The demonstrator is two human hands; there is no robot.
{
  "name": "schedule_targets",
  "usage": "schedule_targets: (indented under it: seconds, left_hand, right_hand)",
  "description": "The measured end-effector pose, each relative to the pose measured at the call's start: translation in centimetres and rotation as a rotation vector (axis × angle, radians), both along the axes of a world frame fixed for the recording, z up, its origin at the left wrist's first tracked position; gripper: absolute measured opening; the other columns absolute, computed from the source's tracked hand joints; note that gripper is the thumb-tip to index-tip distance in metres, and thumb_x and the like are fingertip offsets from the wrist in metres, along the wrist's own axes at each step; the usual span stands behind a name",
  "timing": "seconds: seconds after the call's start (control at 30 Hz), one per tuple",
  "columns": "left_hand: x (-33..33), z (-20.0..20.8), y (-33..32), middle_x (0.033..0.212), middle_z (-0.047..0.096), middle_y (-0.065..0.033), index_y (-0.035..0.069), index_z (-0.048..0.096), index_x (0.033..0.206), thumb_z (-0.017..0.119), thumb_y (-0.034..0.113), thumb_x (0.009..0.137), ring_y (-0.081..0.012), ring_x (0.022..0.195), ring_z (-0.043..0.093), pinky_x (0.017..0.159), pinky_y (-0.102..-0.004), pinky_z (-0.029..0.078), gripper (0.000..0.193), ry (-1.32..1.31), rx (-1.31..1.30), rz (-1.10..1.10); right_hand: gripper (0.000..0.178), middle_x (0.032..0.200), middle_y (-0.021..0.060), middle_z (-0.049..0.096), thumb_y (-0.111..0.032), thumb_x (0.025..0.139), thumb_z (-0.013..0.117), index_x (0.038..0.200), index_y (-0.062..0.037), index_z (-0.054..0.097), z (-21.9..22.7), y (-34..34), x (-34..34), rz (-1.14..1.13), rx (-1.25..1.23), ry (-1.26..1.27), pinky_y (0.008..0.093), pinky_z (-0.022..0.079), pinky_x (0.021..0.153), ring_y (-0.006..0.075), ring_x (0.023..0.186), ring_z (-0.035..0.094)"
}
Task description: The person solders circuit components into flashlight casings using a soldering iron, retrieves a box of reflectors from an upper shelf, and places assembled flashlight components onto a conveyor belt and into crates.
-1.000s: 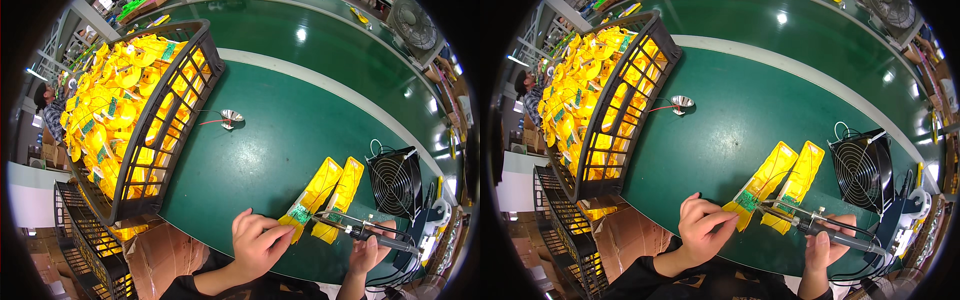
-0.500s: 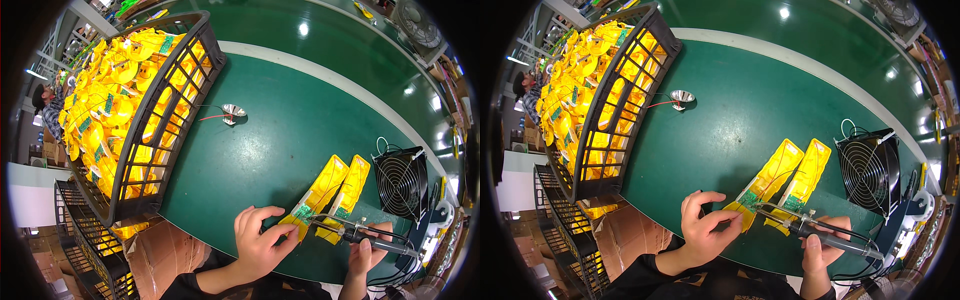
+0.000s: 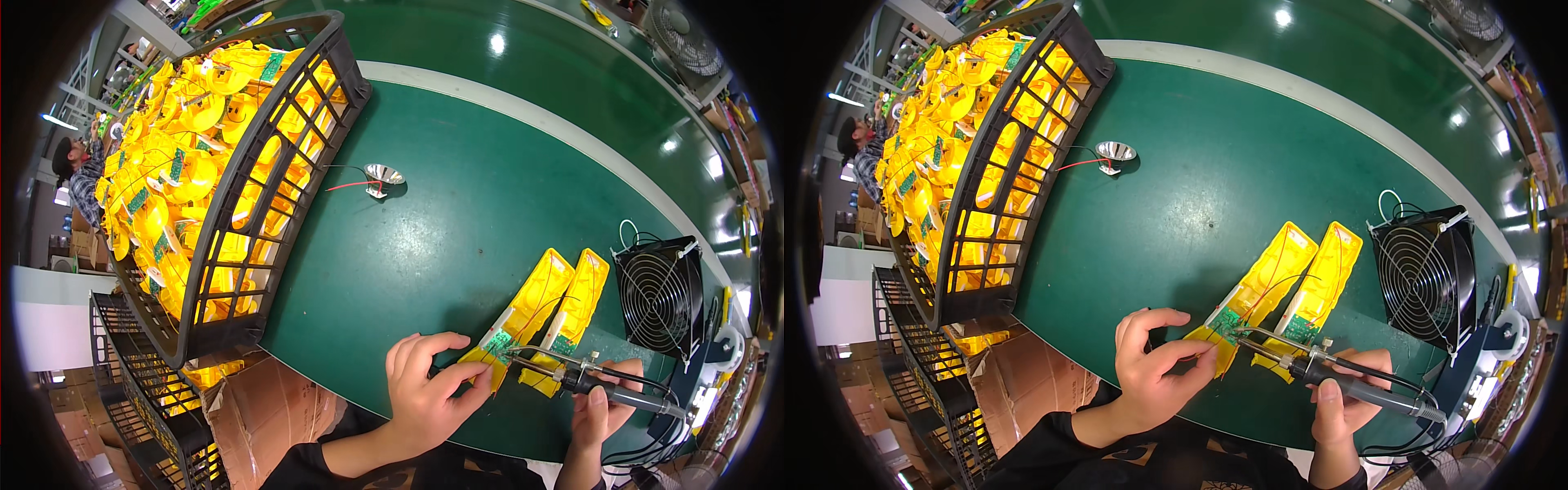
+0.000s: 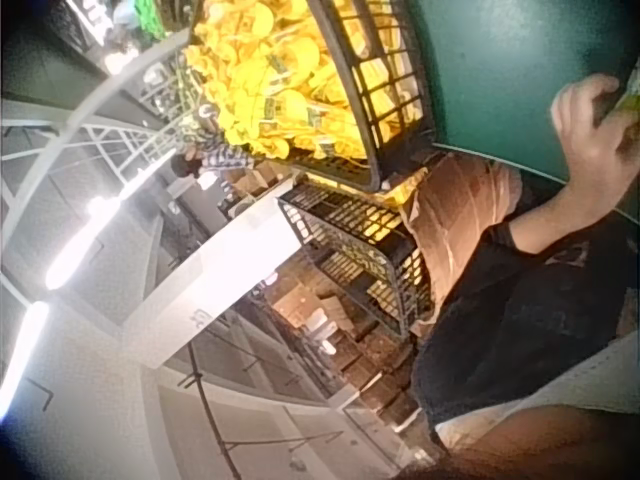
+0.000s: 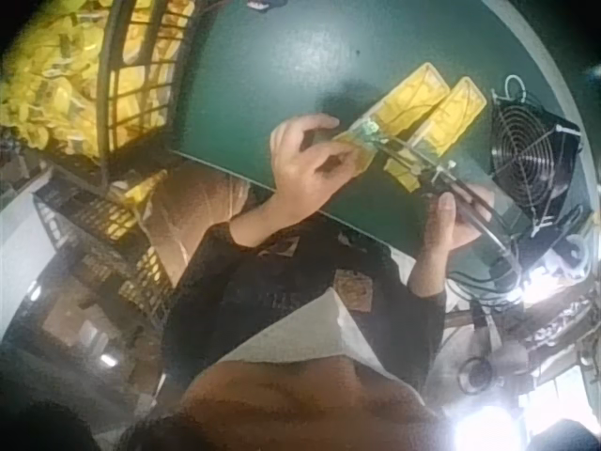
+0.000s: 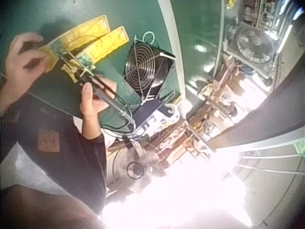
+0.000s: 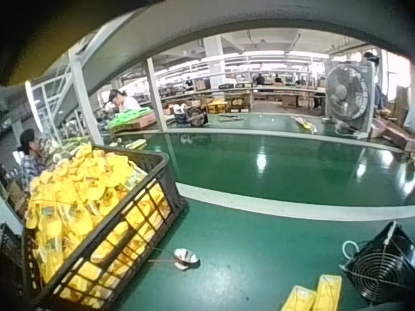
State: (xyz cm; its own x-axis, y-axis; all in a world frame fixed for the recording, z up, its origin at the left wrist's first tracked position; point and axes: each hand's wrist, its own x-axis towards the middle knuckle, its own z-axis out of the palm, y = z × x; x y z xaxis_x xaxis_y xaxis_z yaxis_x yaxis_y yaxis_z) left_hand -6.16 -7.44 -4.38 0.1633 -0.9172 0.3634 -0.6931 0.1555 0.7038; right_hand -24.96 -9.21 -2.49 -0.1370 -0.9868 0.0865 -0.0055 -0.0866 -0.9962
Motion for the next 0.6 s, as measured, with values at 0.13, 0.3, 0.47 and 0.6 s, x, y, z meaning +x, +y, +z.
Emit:
schedule_targets:
  seconds: [0.13, 0.3, 0.47, 0.6]
  left_hand:
    - [-0.1, 0.0, 0.1, 0.085, 0.052, -0.0055, 0.01, 0.061, 0.063, 0.069, 0.006, 0.053, -0.0198, 0.078, 0.049, 0.07, -0.0322, 0.037, 0.013, 0.002, 0.014, 0.006]
    - [-0.1, 0.0, 0.2, 0.085, 0.052, -0.0054, 0.01, 0.061, 0.063, 0.069, 0.006, 0.052, -0.0199, 0.078, 0.049, 0.07, -0.0314, 0.037, 0.013, 0.017, 0.021, 0.009]
    - [-0.2, -0.1, 0.3, 0.085, 0.052, -0.0048, 0.01, 0.062, 0.063, 0.069, 0.006, 0.052, -0.0202, 0.078, 0.049, 0.069, -0.0307, 0.037, 0.013, 0.02, 0.018, 0.013]
    - [-0.3, -0.2, 0.3, 0.085, 0.052, -0.0041, 0.01, 0.062, 0.064, 0.068, 0.006, 0.052, -0.02, 0.077, 0.049, 0.069, -0.0306, 0.036, 0.014, 0.016, 0.014, 0.022]
  right_hand:
    - [0.035, 0.06, 0.0072, 0.044, -0.024, 0.07, 0.061, 0.081, -0.0003, 0.038, -0.1, 0.0, 0.3, -0.029, -0.02, 0.036, 0.0174, 0.035, 0.038, 0.0083, 0.042, 0.041]
    - [0.034, 0.061, 0.0063, 0.043, -0.024, 0.071, 0.059, 0.082, -0.0015, 0.035, 0.1, 0.0, -0.4, -0.072, -0.08, -0.087, 0.0152, 0.032, 0.036, 0.0059, 0.04, 0.037]
    - [0.037, 0.057, 0.0068, 0.042, -0.027, 0.07, 0.061, 0.081, -0.002, 0.036, 0.7, -0.4, -0.6, -0.152, -0.059, -0.127, 0.0163, 0.031, 0.036, 0.0071, 0.037, 0.036]
    - [0.036, 0.057, 0.0072, 0.043, -0.027, 0.07, 0.061, 0.08, -0.0017, 0.037, 0.3, -0.2, -0.4, -0.097, -0.123, -0.027, 0.0166, 0.033, 0.037, 0.0071, 0.038, 0.036]
